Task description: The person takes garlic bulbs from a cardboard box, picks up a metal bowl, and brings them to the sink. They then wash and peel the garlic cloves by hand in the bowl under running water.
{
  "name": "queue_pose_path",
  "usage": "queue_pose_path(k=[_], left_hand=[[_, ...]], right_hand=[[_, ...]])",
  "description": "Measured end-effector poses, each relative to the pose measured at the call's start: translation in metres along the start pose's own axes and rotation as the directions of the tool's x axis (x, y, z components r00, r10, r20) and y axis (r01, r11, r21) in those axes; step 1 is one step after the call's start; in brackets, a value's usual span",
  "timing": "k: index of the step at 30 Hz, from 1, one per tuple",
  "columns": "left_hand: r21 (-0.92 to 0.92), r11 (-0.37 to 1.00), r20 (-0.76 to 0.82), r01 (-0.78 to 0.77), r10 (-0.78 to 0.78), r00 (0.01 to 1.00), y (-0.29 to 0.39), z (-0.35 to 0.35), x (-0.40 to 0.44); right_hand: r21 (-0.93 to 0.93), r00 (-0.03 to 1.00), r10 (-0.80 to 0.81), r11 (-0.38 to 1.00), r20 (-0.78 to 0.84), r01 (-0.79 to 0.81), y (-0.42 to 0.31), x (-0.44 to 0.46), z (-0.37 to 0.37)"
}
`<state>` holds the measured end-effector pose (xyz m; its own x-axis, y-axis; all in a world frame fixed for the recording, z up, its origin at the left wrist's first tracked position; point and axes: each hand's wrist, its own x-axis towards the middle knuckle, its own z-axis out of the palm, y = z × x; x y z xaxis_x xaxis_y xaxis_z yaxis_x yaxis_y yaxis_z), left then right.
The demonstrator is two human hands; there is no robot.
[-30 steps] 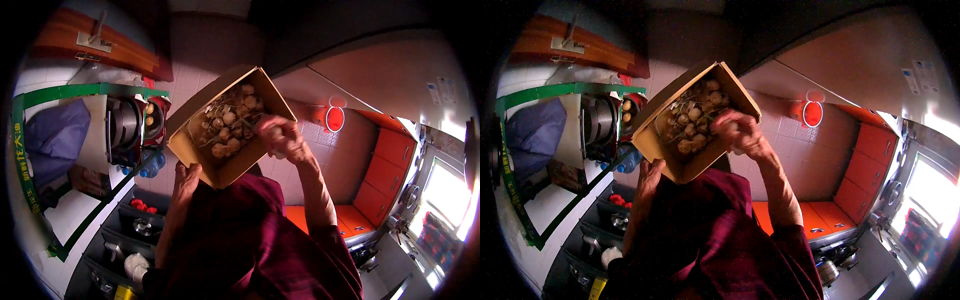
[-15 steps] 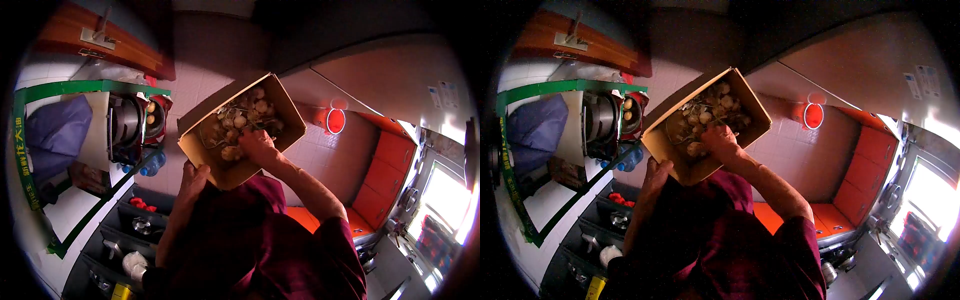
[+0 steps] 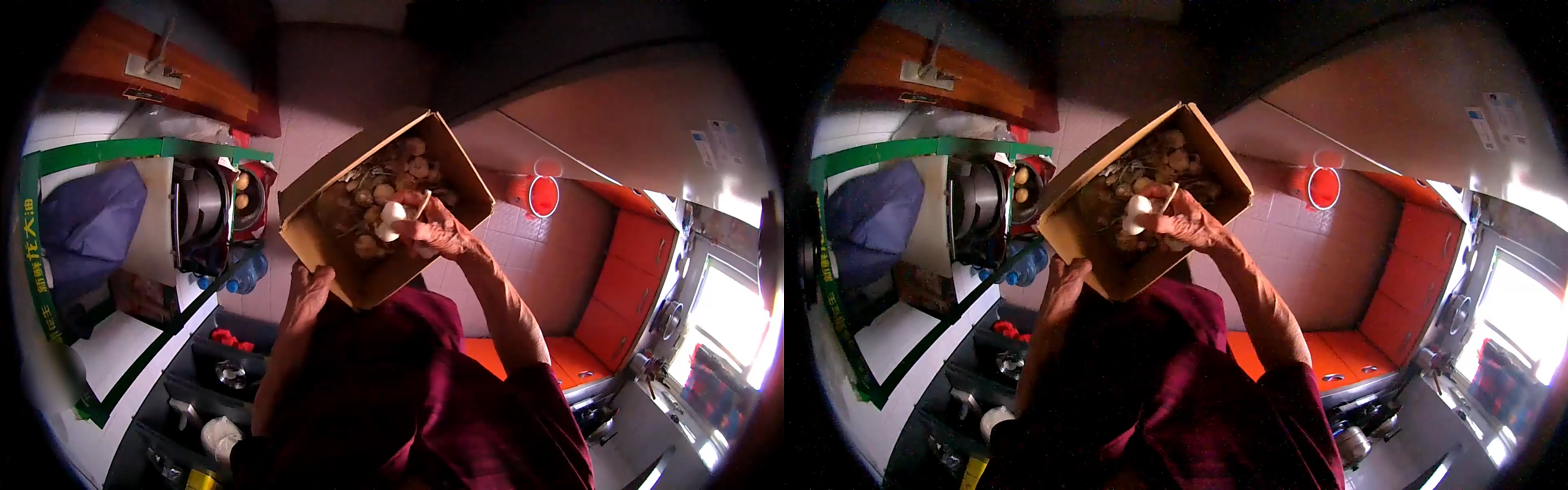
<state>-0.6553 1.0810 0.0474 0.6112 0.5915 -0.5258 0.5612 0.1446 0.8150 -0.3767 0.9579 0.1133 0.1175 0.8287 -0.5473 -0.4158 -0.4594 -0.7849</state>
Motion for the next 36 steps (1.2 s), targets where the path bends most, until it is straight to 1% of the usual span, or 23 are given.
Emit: queue_pose_path(k=[2,3,4,6,8,9,11,12,15,16,18,19,20,21,22,23,24,26,27,29,31,33,36], left_hand=[[0.066,0.998,-0.046,0.016,-0.013,0.999,-0.001,-0.003,-0.002],[0.067,0.998,-0.049,0.015,-0.012,0.999,-0.004,-0.006,-0.004],[0.168,0.983,-0.027,-0.076,0.081,0.996,-0.009,-0.008,-0.004],[0.265,0.950,0.004,-0.166,0.171,0.985,-0.017,-0.007,-0.004],[0.075,0.991,-0.136,0.112,-0.102,0.986,-0.021,-0.004,-0.004],[0.075,0.991,-0.136,0.113,-0.102,0.985,-0.023,-0.005,-0.004],[-0.057,0.995,-0.095,0.080,-0.086,0.992,-0.013,-0.004,-0.006],[-0.058,0.995,-0.095,0.082,-0.087,0.992,-0.007,-0.003,-0.008],[-0.031,0.999,-0.138,0.045,-0.049,0.989,0.002,-0.001,-0.012],[-0.025,1.000,-0.145,0.012,-0.015,0.989,-0.003,-0.001,-0.012],[-0.020,1.000,-0.156,-0.023,0.020,0.988,-0.029,0.000,-0.008],[0.030,0.995,-0.155,-0.094,0.098,0.983,-0.055,-0.001,-0.004],[0.054,0.990,-0.155,-0.129,0.136,0.979,-0.058,-0.001,-0.005],[0.079,0.983,-0.155,-0.163,0.174,0.972,-0.061,-0.002,-0.006],[0.002,0.999,-0.132,-0.040,0.040,0.990,-0.045,-0.003,-0.011],[-0.075,0.994,-0.104,0.085,-0.093,0.990,-0.037,-0.002,-0.014],[-0.079,0.993,-0.126,0.087,-0.096,0.987,-0.036,-0.001,-0.015],[-0.085,0.975,-0.160,0.205,-0.217,0.963,-0.034,0.000,-0.018],[-0.058,0.982,-0.076,0.182,-0.186,0.979,-0.033,-0.007,-0.018],[-0.078,0.976,-0.134,0.202,-0.212,0.968,-0.059,-0.003,-0.015],[-0.099,0.970,-0.169,0.223,-0.237,0.957,-0.073,-0.001,-0.014],[-0.376,0.908,-0.057,0.183,-0.220,0.974,-0.073,-0.003,-0.014],[-0.359,0.899,-0.023,0.250,-0.276,0.961,-0.082,-0.014,-0.016]], right_hand=[[0.370,0.993,-0.104,0.926,0.060,0.075,0.006,-0.004,0.004],[0.465,0.985,-0.150,0.880,0.087,0.093,0.008,-0.006,0.006],[0.556,0.974,-0.198,0.824,0.108,0.106,0.010,-0.008,0.007],[0.607,0.964,-0.232,0.788,0.133,0.106,0.014,-0.009,0.007],[0.655,0.951,-0.265,0.749,0.156,0.101,0.020,-0.010,0.008],[0.693,0.953,-0.246,0.719,0.175,0.058,0.024,-0.009,0.009],[0.770,0.955,-0.229,0.639,0.190,0.000,0.038,-0.006,0.013],[0.769,0.955,-0.228,0.639,0.191,-0.001,0.043,-0.007,0.015],[0.844,0.939,-0.215,0.522,0.268,-0.122,0.046,-0.010,0.024],[0.843,0.939,-0.212,0.523,0.272,-0.126,0.047,-0.012,0.028],[0.889,0.937,-0.262,0.449,0.232,-0.095,0.048,-0.015,0.034],[0.912,0.928,-0.273,0.389,0.252,-0.133,0.047,-0.016,0.034],[0.910,0.928,-0.272,0.390,0.256,-0.137,0.049,-0.016,0.033],[0.883,0.942,-0.267,0.466,0.203,-0.058,0.053,-0.016,0.032],[0.843,0.951,-0.268,0.538,0.153,0.016,0.054,-0.016,0.032],[0.845,0.949,-0.276,0.535,0.152,0.020,0.052,-0.015,0.032],[0.841,0.955,-0.256,0.541,0.152,0.011,0.054,-0.015,0.031],[0.791,0.961,-0.252,0.609,0.115,0.065,0.055,-0.015,0.031],[0.790,0.968,-0.234,0.608,0.091,0.073,0.058,-0.014,0.031],[0.791,0.972,-0.229,0.602,0.044,0.106,0.066,-0.013,0.034],[0.800,0.991,-0.132,0.594,-0.002,0.080,0.068,-0.007,0.036],[0.777,0.996,-0.019,0.625,-0.082,0.076,0.069,-0.004,0.041],[0.704,0.997,0.034,0.710,-0.075,0.029,0.068,0.001,0.049]])
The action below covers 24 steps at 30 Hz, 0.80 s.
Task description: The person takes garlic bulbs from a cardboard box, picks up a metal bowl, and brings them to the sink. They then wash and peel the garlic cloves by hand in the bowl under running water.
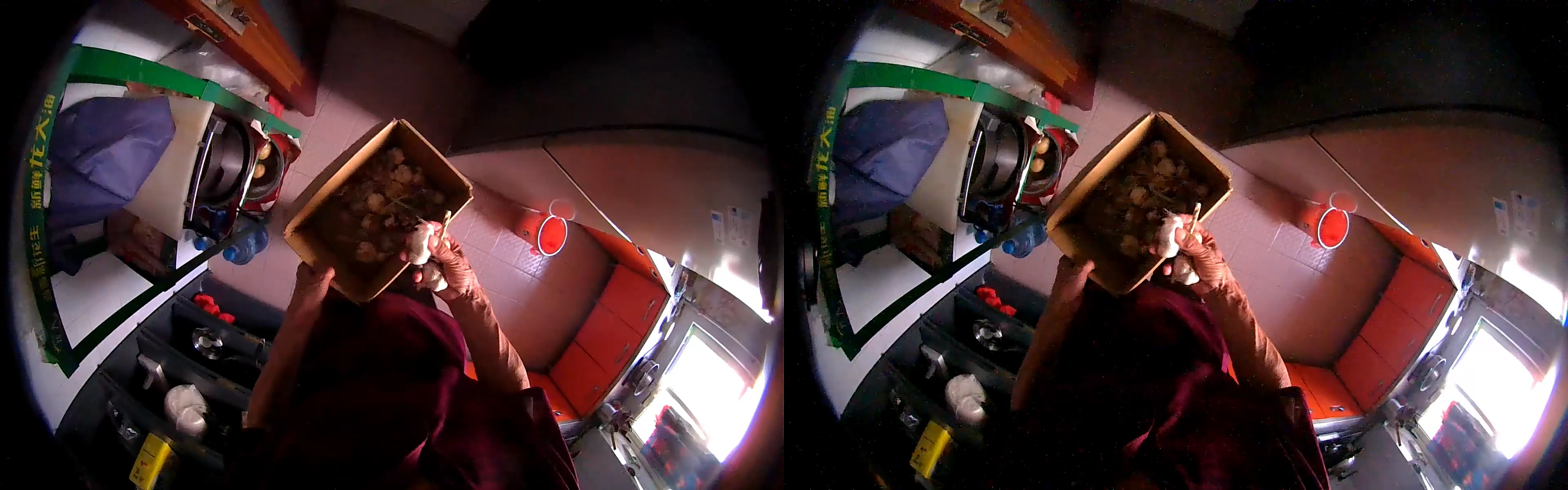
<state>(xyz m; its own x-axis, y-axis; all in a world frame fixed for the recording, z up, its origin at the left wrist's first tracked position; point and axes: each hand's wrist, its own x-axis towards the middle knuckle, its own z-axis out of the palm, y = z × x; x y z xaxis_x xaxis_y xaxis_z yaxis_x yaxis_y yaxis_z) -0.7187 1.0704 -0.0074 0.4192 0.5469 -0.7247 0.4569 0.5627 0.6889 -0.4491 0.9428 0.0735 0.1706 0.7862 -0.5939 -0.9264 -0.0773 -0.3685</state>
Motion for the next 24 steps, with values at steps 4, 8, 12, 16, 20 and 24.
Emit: queue_pose_path(k=[4,8,12,16,20,24], left_hand=[[-0.073,0.988,0.050,-0.137,0.141,0.989,0.030,0.000,-0.021],[-0.115,0.993,-0.002,-0.033,0.033,0.999,0.036,0.000,-0.021],[-0.181,0.983,-0.034,0.010,-0.016,0.999,0.051,0.005,-0.026],[-0.059,0.998,-0.070,-0.002,-0.002,0.998,0.004,-0.007,-0.004],[-0.219,0.975,-0.112,-0.046,0.022,0.994,-0.042,-0.007,0.013],[-0.356,0.931,0.036,0.078,-0.069,0.997,-0.044,-0.005,0.023]], right_hand=[[-0.044,0.983,0.084,0.996,0.162,-0.078,-0.012,0.002,0.025],[-0.075,0.985,0.077,0.995,0.153,-0.066,-0.009,0.009,0.024],[-0.082,0.986,0.083,0.994,0.143,-0.072,-0.011,0.008,0.027],[-0.043,0.982,0.101,0.995,0.160,-0.095,-0.011,0.006,0.024],[-0.055,0.971,0.132,0.991,0.202,-0.123,0.001,0.012,-0.005],[-0.024,0.956,0.256,0.967,0.142,-0.255,0.014,0.018,-0.033]])
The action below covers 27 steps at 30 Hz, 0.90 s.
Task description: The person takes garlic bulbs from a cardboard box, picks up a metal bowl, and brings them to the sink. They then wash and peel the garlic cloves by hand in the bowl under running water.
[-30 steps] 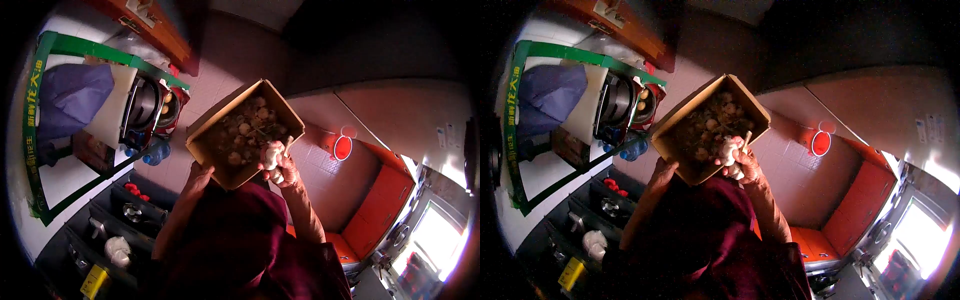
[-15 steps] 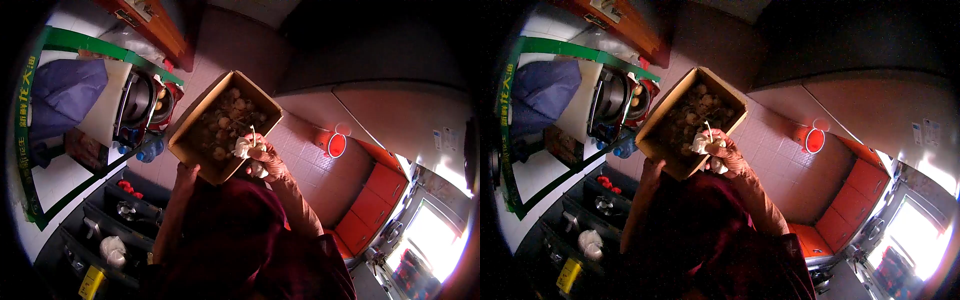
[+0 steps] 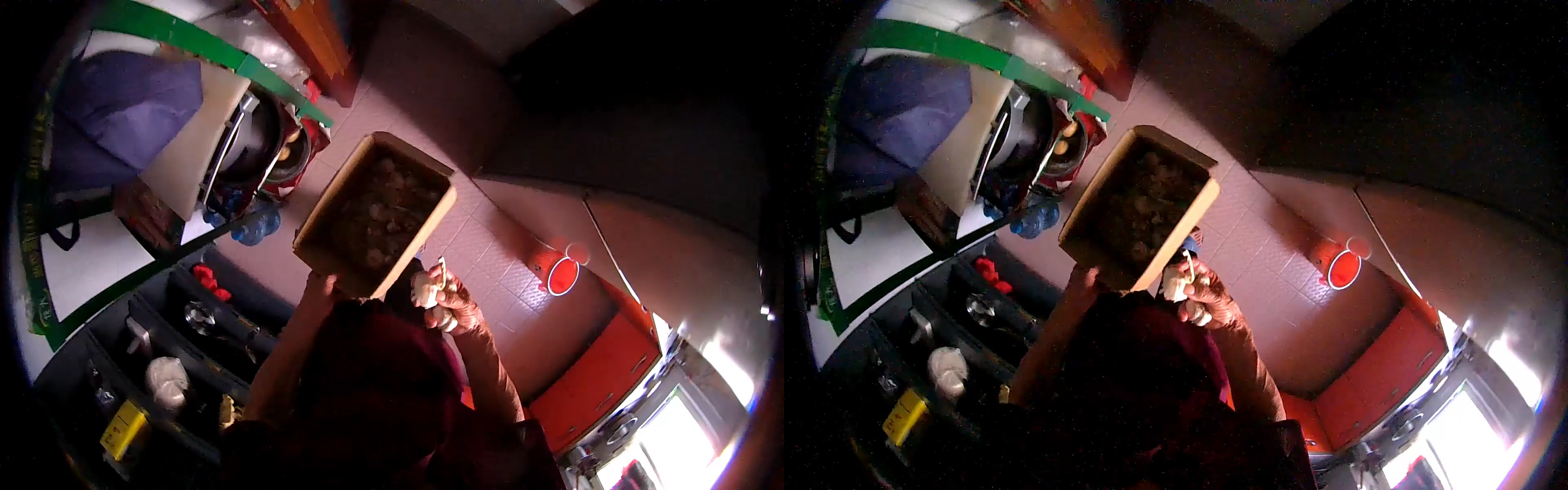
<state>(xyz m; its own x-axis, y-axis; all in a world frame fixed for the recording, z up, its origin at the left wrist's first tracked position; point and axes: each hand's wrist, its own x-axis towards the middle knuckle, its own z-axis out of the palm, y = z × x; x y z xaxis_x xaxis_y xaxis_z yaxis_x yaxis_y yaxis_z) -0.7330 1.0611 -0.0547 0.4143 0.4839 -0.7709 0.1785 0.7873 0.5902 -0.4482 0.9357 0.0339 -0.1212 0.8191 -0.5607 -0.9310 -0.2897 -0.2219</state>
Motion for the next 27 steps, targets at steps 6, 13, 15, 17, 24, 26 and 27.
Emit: queue_pose_path(k=[6,13,15,17,24,26,27], left_hand=[[-0.572,0.820,-0.011,0.007,-0.017,1.000,-0.093,-0.033,0.086],[-0.875,0.478,-0.198,-0.081,-0.201,0.959,-0.156,-0.105,0.216],[-0.950,0.306,-0.148,-0.055,-0.290,0.945,-0.181,-0.150,0.271],[-0.968,0.216,-0.203,-0.132,-0.352,0.914,-0.135,-0.147,0.290],[-0.951,0.170,-0.286,-0.259,-0.160,0.945,-0.132,-0.270,0.416],[-0.959,0.086,-0.280,-0.268,-0.188,0.941,-0.117,-0.301,0.446],[-0.914,0.182,-0.385,-0.362,-0.117,0.915,-0.089,-0.284,0.438]], right_hand=[[0.035,0.985,0.143,0.990,-0.097,-0.140,0.012,0.014,-0.036],[0.146,0.984,0.022,0.989,-0.178,0.004,0.030,0.032,-0.073],[0.191,0.972,-0.017,0.980,-0.233,0.063,0.033,0.035,-0.079],[0.240,0.962,-0.031,0.966,-0.271,0.098,0.034,0.041,-0.081],[0.205,0.959,-0.049,0.973,-0.280,0.109,0.031,0.059,-0.087],[0.222,0.969,-0.015,0.972,-0.246,0.072,0.031,0.063,-0.093],[0.208,0.971,-0.023,0.975,-0.239,0.074,0.033,0.068,-0.095]])
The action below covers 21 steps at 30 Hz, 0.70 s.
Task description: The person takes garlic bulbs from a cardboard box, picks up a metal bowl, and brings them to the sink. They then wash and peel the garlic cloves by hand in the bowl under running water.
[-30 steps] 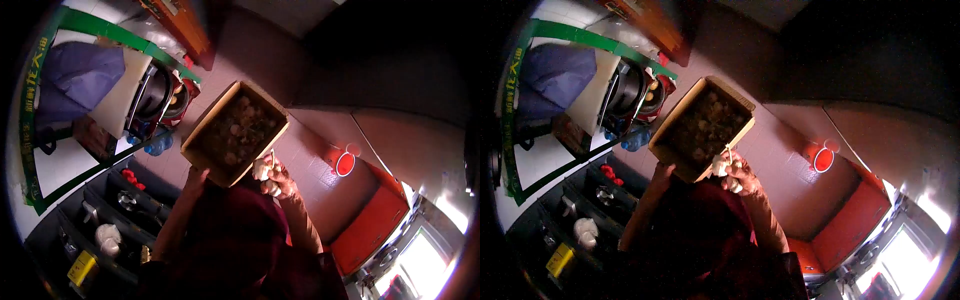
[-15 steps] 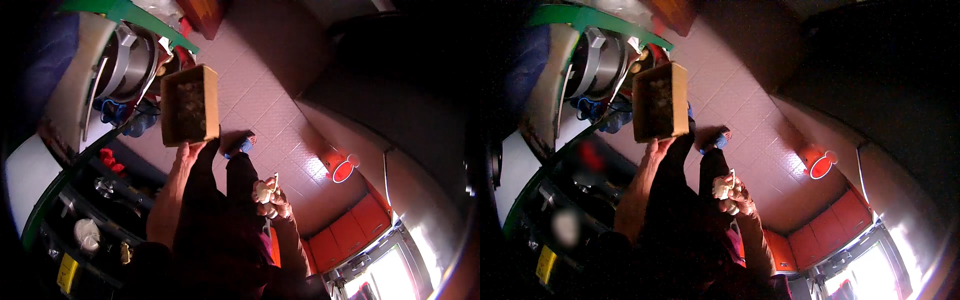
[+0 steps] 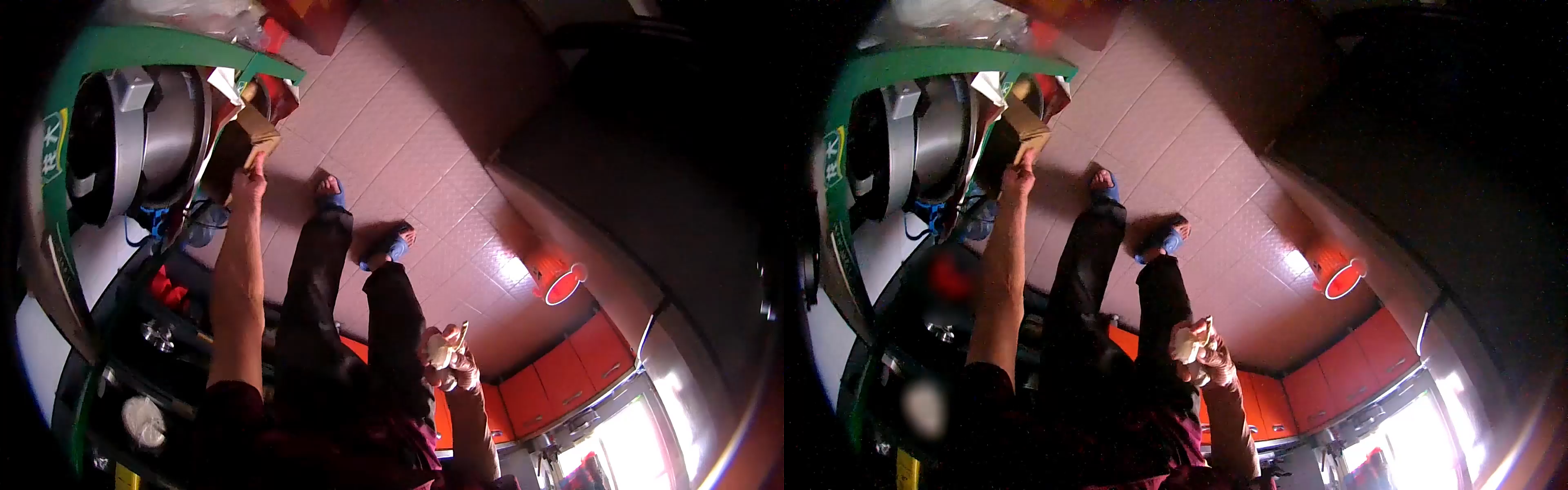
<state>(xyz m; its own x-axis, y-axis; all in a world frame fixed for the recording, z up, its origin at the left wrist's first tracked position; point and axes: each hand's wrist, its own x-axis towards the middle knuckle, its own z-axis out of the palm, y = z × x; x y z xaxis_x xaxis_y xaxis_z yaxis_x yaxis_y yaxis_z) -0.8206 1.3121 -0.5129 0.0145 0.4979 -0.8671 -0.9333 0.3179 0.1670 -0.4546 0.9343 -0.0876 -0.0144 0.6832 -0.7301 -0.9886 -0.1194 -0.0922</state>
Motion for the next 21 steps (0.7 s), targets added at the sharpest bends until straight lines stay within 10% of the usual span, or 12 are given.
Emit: queue_pose_path(k=[5,7,9,10,12,19,21], left_hand=[[-0.032,0.999,0.055,0.025,-0.024,0.998,0.005,0.022,0.005],[0.284,0.932,-0.032,0.227,-0.228,0.973,0.009,0.019,0.009],[0.488,0.869,-0.084,0.082,-0.047,0.995,-0.041,0.057,-0.070],[0.378,0.878,-0.010,0.294,-0.314,0.949,-0.050,0.053,-0.083],[0.631,0.765,-0.017,0.129,-0.153,0.988,-0.091,0.052,-0.139],[0.975,0.214,0.149,-0.063,-0.412,0.899,-0.203,0.124,-0.397],[0.965,0.251,0.197,-0.071,-0.522,0.830,-0.223,0.133,-0.468]], right_hand=[[0.004,0.993,0.020,1.000,-0.114,-0.020,0.002,0.001,0.014],[0.022,0.999,0.010,1.000,-0.036,-0.010,0.004,0.002,0.016],[0.020,1.000,-0.002,1.000,-0.001,0.002,0.005,-0.004,0.009],[0.045,0.999,0.027,0.999,0.017,-0.028,0.001,-0.004,0.015],[0.021,1.000,0.013,1.000,-0.022,-0.013,-0.002,-0.010,0.030],[0.070,0.994,-0.107,0.992,0.027,0.105,-0.013,-0.029,0.073],[0.098,0.986,-0.156,0.984,0.057,0.150,-0.013,-0.054,0.075]])
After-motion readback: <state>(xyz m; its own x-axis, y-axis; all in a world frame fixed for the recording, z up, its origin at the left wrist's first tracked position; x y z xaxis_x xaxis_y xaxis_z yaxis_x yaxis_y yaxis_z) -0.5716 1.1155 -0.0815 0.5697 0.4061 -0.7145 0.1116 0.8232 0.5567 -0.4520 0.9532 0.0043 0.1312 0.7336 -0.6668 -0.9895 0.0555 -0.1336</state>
